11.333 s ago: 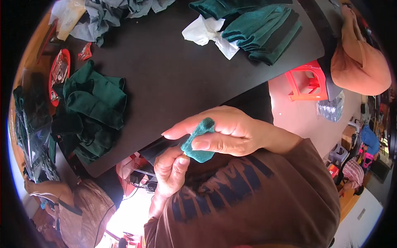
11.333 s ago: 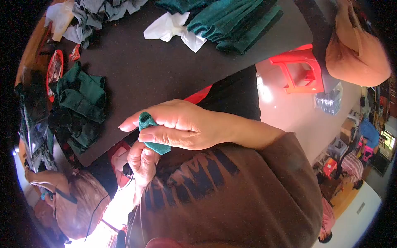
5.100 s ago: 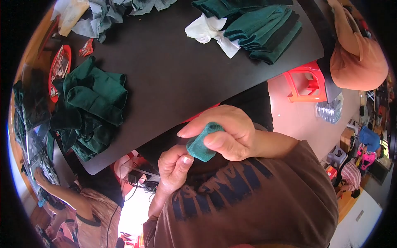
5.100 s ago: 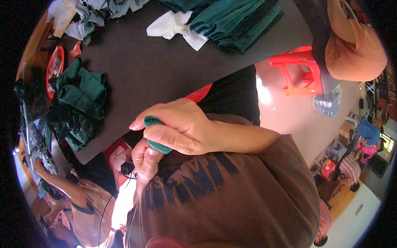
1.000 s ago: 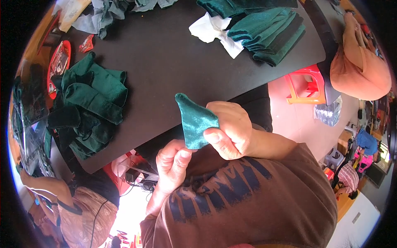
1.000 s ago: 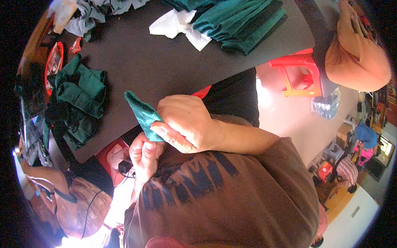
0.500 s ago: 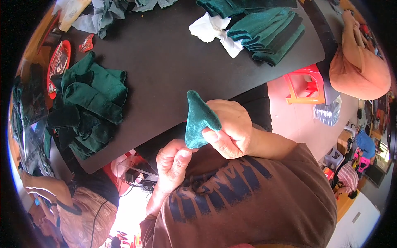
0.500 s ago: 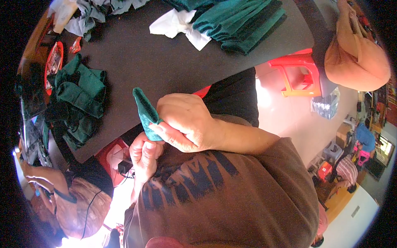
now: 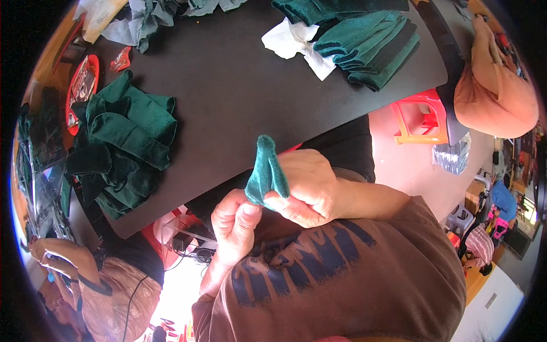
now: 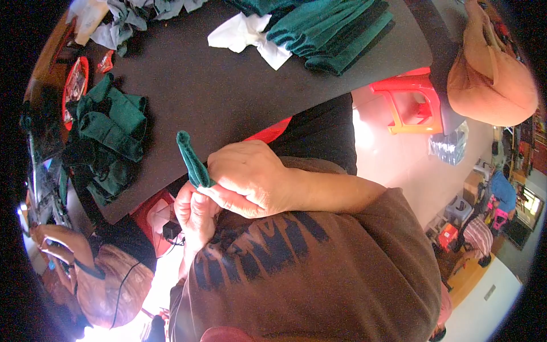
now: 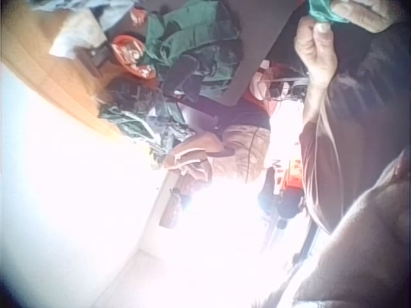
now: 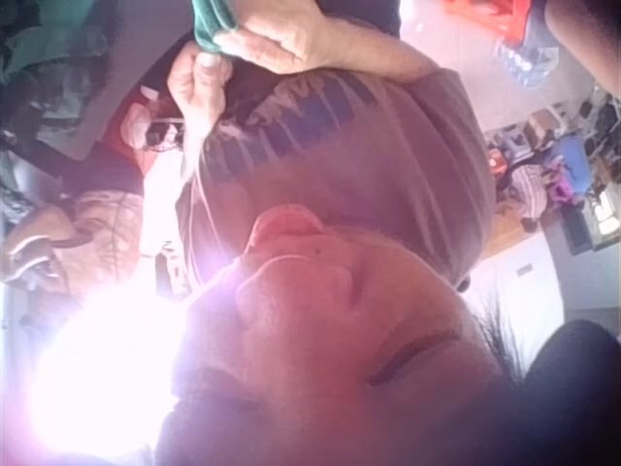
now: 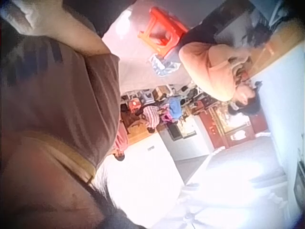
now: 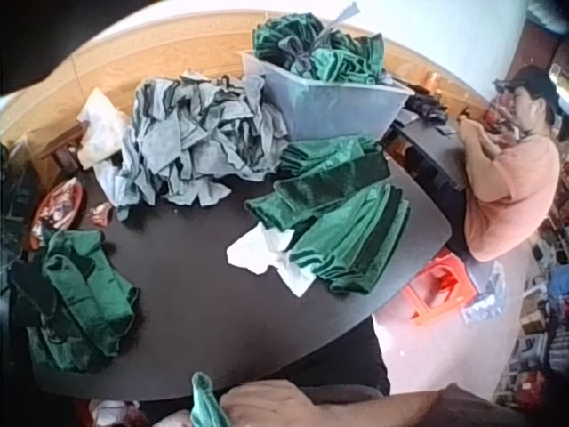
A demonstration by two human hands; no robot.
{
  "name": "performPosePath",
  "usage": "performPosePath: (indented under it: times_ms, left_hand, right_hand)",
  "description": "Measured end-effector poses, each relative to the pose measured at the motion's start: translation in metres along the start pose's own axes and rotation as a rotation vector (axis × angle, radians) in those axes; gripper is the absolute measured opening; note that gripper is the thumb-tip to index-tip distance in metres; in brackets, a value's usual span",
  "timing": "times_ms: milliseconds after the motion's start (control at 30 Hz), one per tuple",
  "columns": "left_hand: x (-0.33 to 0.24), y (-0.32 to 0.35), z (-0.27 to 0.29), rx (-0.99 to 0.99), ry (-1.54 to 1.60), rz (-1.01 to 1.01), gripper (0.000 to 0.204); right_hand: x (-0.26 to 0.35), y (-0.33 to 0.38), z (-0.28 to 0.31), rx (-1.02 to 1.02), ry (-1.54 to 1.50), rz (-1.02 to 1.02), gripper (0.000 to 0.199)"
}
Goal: Turning sewn green fabric pieces right-side out using a wooden stick in a textile manufacturing environment.
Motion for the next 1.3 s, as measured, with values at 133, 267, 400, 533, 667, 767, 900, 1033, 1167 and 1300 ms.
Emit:
performPosePath:
  times_ms: [133, 267, 400, 533, 667, 767, 900, 1033, 1167, 1300]
  left_hand:
    - [-0.002, -0.001, 0.001, -0.023, 0.006, -0.030, 0.018]
    - [-0.004, -0.002, 0.001, -0.060, -0.032, -0.060, 0.020]
    - [0.000, -0.002, 0.000, -0.063, -0.007, -0.008, 0.022]
    - [-0.001, -0.003, 0.002, -0.064, 0.002, 0.007, 0.025]
    - [0.002, -0.005, 0.001, -0.019, 0.051, 0.032, 0.025]
    - [0.007, -0.005, 0.003, -0.009, 0.070, 0.046, 0.025]
    - [0.007, -0.004, 0.002, -0.023, 0.045, 0.049, 0.026]
    - [0.006, -0.002, 0.000, -0.016, 0.037, 0.059, 0.026]
    - [0.008, -0.002, 0.000, 0.009, -0.035, 0.067, 0.025]
    - [0.008, -0.001, -0.001, 0.019, -0.064, 0.065, 0.025]
  right_hand:
    - [-0.003, 0.002, -0.001, 0.022, -0.016, -0.027, 0.012]
    - [-0.004, 0.002, -0.004, 0.045, -0.035, -0.043, 0.011]
    - [0.004, 0.001, -0.003, -0.003, -0.006, 0.066, 0.004]
    - [-0.006, 0.002, -0.005, 0.038, -0.039, -0.054, 0.009]
    - [-0.009, 0.002, 0.004, -0.028, -0.083, -0.045, 0.009]
    - [-0.009, 0.001, 0.005, -0.064, -0.085, -0.039, 0.012]
    - [-0.011, 0.004, 0.006, -0.089, -0.146, -0.033, 0.014]
    - [-0.016, 0.001, 0.010, -0.016, -0.080, -0.090, 0.019]
    - [-0.015, -0.006, 0.017, -0.126, -0.128, -0.126, 0.021]
    - [-0.020, -0.006, 0.022, -0.181, -0.157, -0.164, 0.028]
Point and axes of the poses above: each hand's wrist, its own y-axis away from the middle knuckle, its own z-axis out of the back of the hand, x = y × z, the point moved 10 cm from there along -y, towards the middle knuckle, and after that the axes turned 4 degrees about z, right-handed, at the moved point
